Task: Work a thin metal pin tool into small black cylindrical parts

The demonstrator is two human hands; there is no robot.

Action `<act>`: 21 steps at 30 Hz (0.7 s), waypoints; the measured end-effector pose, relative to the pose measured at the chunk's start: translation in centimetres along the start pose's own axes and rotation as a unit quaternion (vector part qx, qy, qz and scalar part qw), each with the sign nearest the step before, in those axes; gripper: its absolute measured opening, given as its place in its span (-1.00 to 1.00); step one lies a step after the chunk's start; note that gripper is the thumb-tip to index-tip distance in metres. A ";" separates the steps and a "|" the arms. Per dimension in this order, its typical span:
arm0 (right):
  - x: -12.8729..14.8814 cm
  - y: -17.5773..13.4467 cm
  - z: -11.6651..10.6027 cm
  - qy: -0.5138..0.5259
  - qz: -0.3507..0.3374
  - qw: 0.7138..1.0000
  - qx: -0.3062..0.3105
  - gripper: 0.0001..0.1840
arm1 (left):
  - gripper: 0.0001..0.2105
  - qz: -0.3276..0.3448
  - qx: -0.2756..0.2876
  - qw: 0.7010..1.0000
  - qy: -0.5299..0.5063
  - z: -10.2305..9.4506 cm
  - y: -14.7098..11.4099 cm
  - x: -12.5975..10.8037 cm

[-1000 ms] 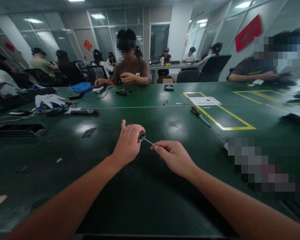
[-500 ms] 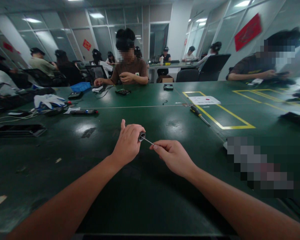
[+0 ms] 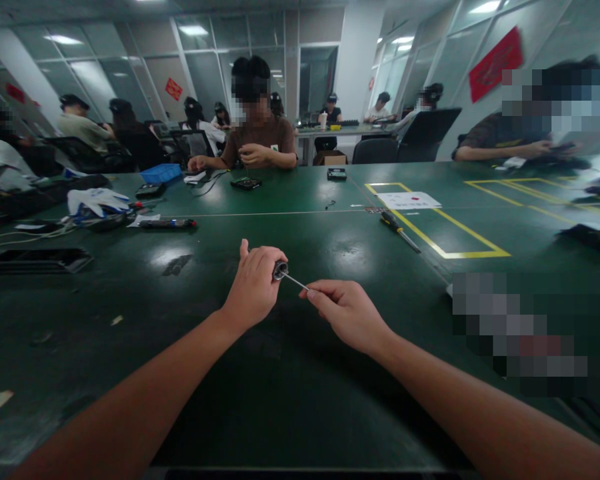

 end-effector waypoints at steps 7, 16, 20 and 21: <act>-0.2 0.0 0.1 -0.008 0.007 1.000 0.004 -0.67 | -0.84 0.021 -0.003 1.000 0.013 0.0 0.0 -0.3; -0.3 0.0 0.3 -0.014 0.014 1.000 0.004 -0.66 | -0.82 0.027 0.004 0.999 0.027 -0.1 -0.1 -0.3; -0.1 0.0 0.2 -0.001 0.007 1.000 0.006 -0.66 | -0.83 0.026 0.006 0.999 0.026 0.0 0.0 -0.2; 0.0 -0.1 0.1 0.007 0.000 1.000 0.010 -0.66 | -0.82 0.021 0.005 0.999 0.025 -0.1 0.0 -0.2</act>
Point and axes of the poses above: each hand's wrist, its own y-axis towards the middle knuckle, its own z-axis out of the palm, x = y × z, the point moved 5 cm from there along y, towards the middle knuckle, and after that the axes turned 7 degrees about -z, right-handed, at the moved point
